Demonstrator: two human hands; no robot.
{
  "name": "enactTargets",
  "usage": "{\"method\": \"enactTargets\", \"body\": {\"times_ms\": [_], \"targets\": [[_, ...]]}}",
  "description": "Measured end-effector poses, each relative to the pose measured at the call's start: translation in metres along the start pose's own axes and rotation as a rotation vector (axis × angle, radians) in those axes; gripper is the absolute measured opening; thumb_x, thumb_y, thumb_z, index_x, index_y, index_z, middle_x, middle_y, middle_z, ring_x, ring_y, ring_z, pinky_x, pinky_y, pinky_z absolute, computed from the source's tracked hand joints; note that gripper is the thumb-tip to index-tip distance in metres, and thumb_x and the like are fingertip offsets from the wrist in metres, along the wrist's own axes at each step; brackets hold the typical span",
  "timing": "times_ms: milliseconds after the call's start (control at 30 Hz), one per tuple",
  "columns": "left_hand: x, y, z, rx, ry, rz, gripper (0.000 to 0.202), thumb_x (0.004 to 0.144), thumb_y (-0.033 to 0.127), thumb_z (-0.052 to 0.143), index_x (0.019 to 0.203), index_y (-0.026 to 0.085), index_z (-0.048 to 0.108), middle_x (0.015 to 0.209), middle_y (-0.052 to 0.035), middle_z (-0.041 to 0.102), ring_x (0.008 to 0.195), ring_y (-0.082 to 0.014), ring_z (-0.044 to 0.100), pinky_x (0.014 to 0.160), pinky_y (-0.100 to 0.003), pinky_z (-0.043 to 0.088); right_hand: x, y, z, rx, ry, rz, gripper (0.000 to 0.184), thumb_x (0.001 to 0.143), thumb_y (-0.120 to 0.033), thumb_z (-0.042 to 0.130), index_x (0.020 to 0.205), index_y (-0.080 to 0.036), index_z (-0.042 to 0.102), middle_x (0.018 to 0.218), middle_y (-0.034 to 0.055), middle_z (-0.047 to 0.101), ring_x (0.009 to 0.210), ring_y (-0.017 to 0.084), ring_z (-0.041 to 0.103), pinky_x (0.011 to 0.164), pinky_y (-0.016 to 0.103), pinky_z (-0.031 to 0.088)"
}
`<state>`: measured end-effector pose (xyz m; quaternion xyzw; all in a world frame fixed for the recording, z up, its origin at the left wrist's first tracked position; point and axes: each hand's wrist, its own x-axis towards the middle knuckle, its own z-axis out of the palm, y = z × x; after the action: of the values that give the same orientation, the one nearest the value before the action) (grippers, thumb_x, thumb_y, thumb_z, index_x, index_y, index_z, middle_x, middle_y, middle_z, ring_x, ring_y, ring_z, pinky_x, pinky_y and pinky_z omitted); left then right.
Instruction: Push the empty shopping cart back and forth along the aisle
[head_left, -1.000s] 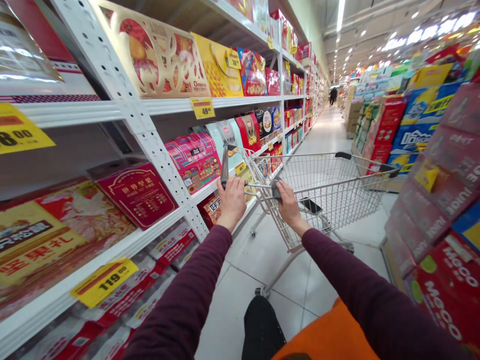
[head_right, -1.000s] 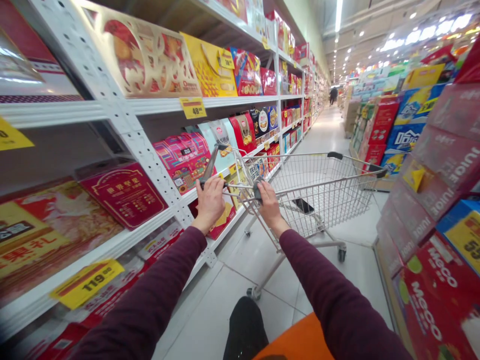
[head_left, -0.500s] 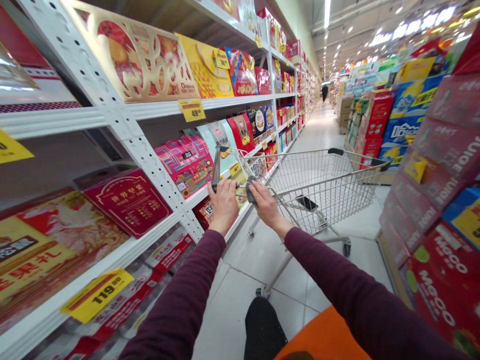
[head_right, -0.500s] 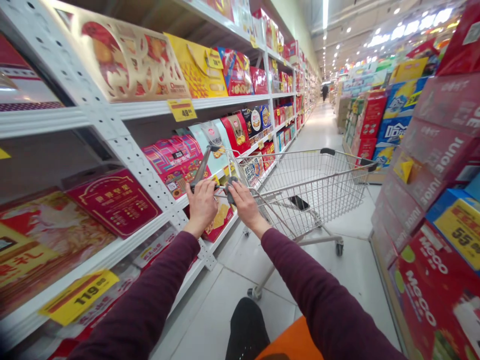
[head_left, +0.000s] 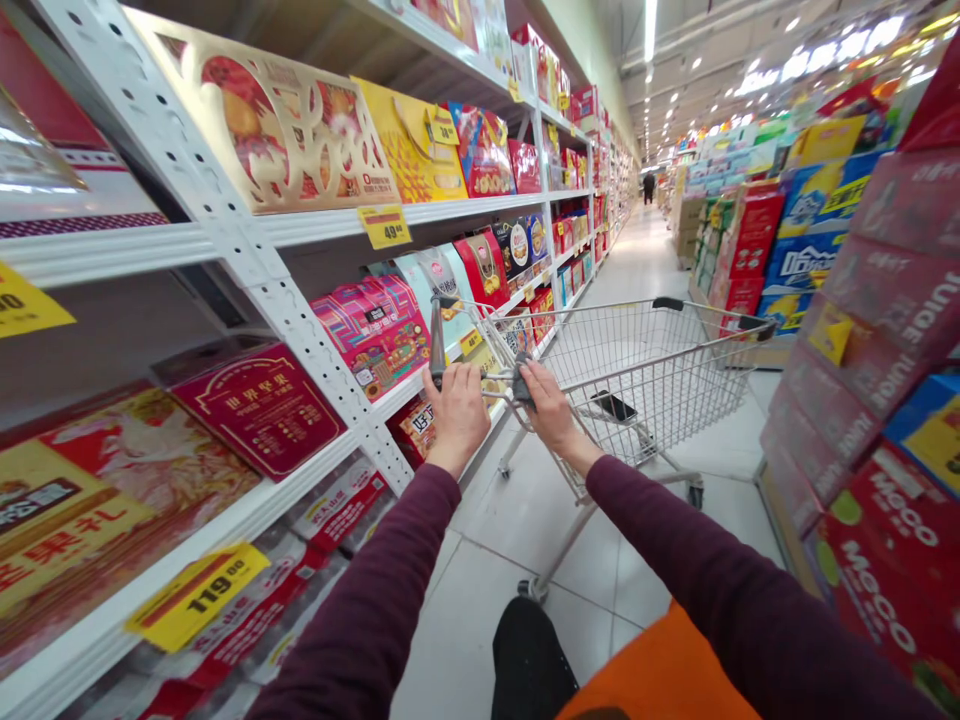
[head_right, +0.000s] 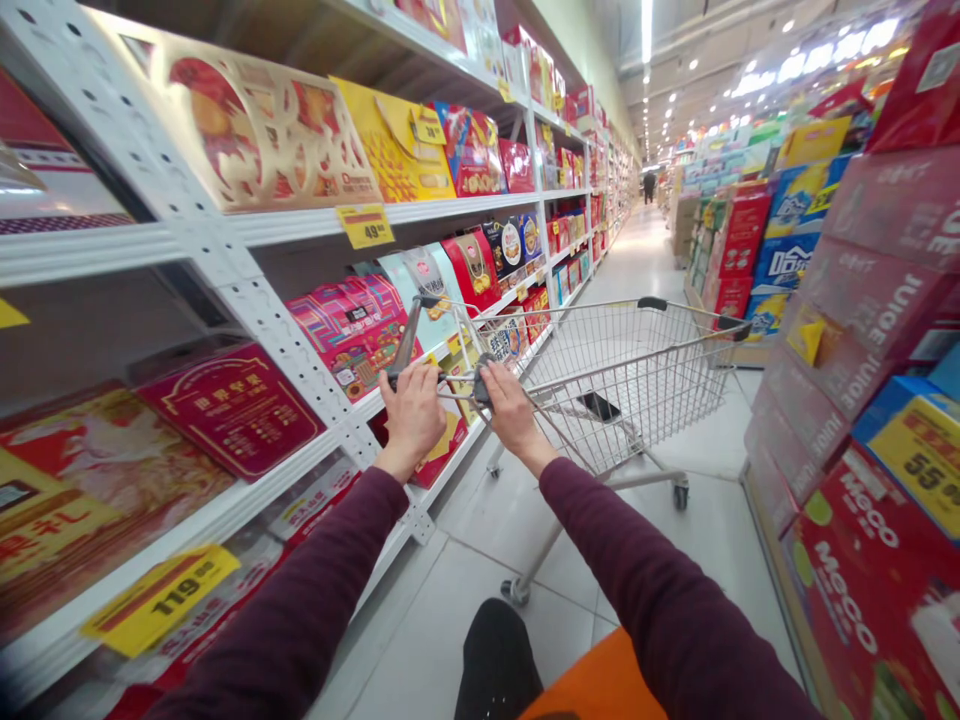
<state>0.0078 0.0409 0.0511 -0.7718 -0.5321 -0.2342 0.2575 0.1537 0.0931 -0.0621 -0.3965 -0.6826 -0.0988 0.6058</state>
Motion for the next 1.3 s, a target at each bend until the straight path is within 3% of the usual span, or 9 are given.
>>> {"method": "enactTargets", "body": {"times_ms": [100, 300, 567, 733, 833, 900, 1000, 1167, 1300], "targets": [[-0.002, 0.007, -0.007, 0.021, -0.022, 0.017, 0.044, 0.074, 0.011, 0.041, 0.116, 0.015, 0.054, 0.121, -0.0148, 0.058, 0.118, -0.0287, 0.046, 0.109, -0.059, 0.015, 0.002, 0.007, -0.01, 0.041, -0.015, -0.042, 0.051, 0.084, -0.014, 0.045, 0.134, -0.018, 0.043, 0.134, 0.0138, 0.049, 0.129, 0.023, 0.04, 0.107, 0.045, 0.036], [-0.001, 0.024, -0.013, 0.015, -0.032, 0.06, 0.041, 0.074, 0.011, 0.043, 0.114, 0.014, 0.055, 0.118, -0.0137, 0.06, 0.114, -0.0284, 0.048, 0.105, -0.057, 0.02, -0.012, 0.026, -0.031, 0.008, 0.065, 0.106, 0.056, 0.078, -0.008, 0.042, 0.133, -0.014, 0.044, 0.131, 0.0157, 0.05, 0.126, 0.024, 0.043, 0.105, 0.048, 0.037], [0.008, 0.051, -0.025, -0.125, -0.05, 0.067, 0.035, 0.076, 0.01, 0.04, 0.105, 0.017, 0.059, 0.11, -0.0109, 0.066, 0.107, -0.0261, 0.054, 0.1, -0.052, 0.03, 0.022, -0.025, -0.039, 0.109, -0.054, -0.018, 0.058, 0.078, -0.007, 0.042, 0.134, -0.02, 0.044, 0.133, 0.01, 0.049, 0.128, 0.02, 0.04, 0.108, 0.042, 0.035], [0.024, 0.027, -0.032, -0.404, -0.099, 0.016, 0.059, 0.065, 0.002, 0.036, 0.119, 0.018, 0.055, 0.12, -0.0056, 0.063, 0.112, -0.0175, 0.056, 0.1, -0.038, 0.04, 0.012, 0.003, -0.063, 0.079, -0.009, 0.058, 0.054, 0.076, -0.008, 0.043, 0.128, -0.019, 0.05, 0.127, 0.0109, 0.055, 0.121, 0.022, 0.047, 0.105, 0.044, 0.038], [0.029, 0.012, -0.028, -0.36, -0.19, 0.062, 0.067, 0.061, 0.0, 0.036, 0.125, 0.016, 0.051, 0.133, -0.008, 0.053, 0.128, -0.0194, 0.043, 0.107, -0.043, 0.033, 0.007, 0.028, -0.082, 0.033, 0.013, 0.198, 0.055, 0.071, -0.005, 0.044, 0.124, -0.017, 0.054, 0.123, 0.0111, 0.058, 0.119, 0.023, 0.05, 0.105, 0.045, 0.038], [0.028, 0.011, -0.023, -0.298, -0.218, 0.096, 0.07, 0.061, -0.001, 0.036, 0.129, 0.015, 0.046, 0.138, -0.0095, 0.048, 0.133, -0.0202, 0.036, 0.11, -0.049, 0.026, 0.009, 0.031, -0.09, 0.042, -0.002, 0.24, 0.057, 0.069, -0.004, 0.044, 0.123, -0.017, 0.054, 0.123, 0.0106, 0.058, 0.119, 0.023, 0.05, 0.105, 0.046, 0.037], [0.027, 0.018, -0.017, -0.254, -0.219, 0.13, 0.071, 0.064, -0.001, 0.036, 0.132, 0.016, 0.042, 0.14, -0.01, 0.045, 0.135, -0.0202, 0.033, 0.111, -0.052, 0.021, 0.017, 0.012, -0.091, 0.102, -0.028, 0.184, 0.06, 0.069, -0.004, 0.043, 0.126, -0.017, 0.051, 0.128, 0.0091, 0.056, 0.123, 0.021, 0.047, 0.107, 0.044, 0.035], [0.028, 0.04, -0.017, -0.232, -0.22, 0.186, 0.071, 0.064, 0.001, 0.039, 0.134, 0.014, 0.039, 0.14, -0.0132, 0.045, 0.134, -0.0223, 0.035, 0.111, -0.053, 0.021, 0.033, -0.042, -0.083, 0.151, -0.043, -0.021, 0.062, 0.073, -0.006, 0.04, 0.133, -0.018, 0.045, 0.136, 0.0081, 0.049, 0.131, 0.019, 0.037, 0.11, 0.041, 0.032], [0.026, 0.06, -0.024, -0.236, -0.212, 0.246, 0.065, 0.067, 0.005, 0.042, 0.132, 0.01, 0.041, 0.139, -0.0161, 0.045, 0.133, -0.0233, 0.036, 0.111, -0.05, 0.021, 0.031, -0.047, -0.093, 0.134, 0.016, -0.144, 0.058, 0.076, -0.008, 0.04, 0.134, -0.019, 0.044, 0.135, 0.0101, 0.049, 0.132, 0.021, 0.036, 0.109, 0.044, 0.033]]}}
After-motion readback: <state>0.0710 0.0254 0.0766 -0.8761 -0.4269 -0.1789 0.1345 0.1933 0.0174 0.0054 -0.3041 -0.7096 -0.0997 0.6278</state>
